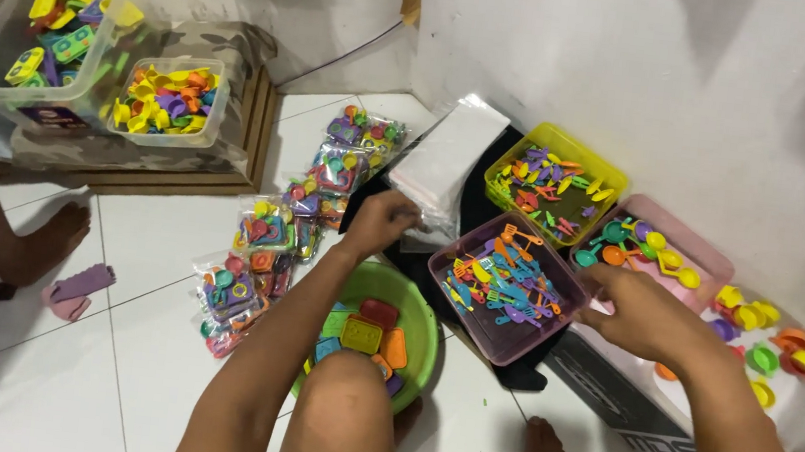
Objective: Sorting and packing small colorful plastic toy pieces into clear plastic bags while sitting on the floor.
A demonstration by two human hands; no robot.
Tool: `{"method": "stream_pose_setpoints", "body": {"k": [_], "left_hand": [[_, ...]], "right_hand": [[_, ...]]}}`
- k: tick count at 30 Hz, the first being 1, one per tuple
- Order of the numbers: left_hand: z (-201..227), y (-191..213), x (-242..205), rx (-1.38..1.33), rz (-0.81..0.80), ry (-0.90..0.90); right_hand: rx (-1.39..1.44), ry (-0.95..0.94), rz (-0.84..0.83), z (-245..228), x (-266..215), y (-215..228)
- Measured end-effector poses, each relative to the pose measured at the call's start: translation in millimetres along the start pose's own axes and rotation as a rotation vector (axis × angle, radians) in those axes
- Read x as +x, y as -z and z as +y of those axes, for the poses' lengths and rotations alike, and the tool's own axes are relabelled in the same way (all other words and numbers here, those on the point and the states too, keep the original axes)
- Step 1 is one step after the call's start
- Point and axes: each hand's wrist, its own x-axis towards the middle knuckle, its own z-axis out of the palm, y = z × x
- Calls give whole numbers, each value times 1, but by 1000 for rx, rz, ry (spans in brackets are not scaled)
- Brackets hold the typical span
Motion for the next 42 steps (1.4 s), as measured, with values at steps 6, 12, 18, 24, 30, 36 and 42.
{"method": "stream_pose_setpoints", "body": {"k": [6, 12, 18, 24, 30, 36, 42], "left_hand": [[75, 30, 36, -304, 53, 14], [207, 50, 41, -375, -376, -109], [254, 39, 36, -739, -327, -74], [261, 0, 33, -656, 9, -42], [279, -40, 24, -680, 343, 96], [281, -61, 11, -689, 351, -95], [282, -46, 10, -568, 338, -75]], "right_hand": [[238, 308, 376, -7, 9, 0], [692, 621, 621, -34, 2, 10], [1195, 568, 618, -38, -1, 17], [1162, 477, 932, -41, -11, 22], [396, 644, 1138, -56, -32, 28], [265, 684, 1081, -47, -10, 3], [906, 403, 896, -36, -3, 0]]}}
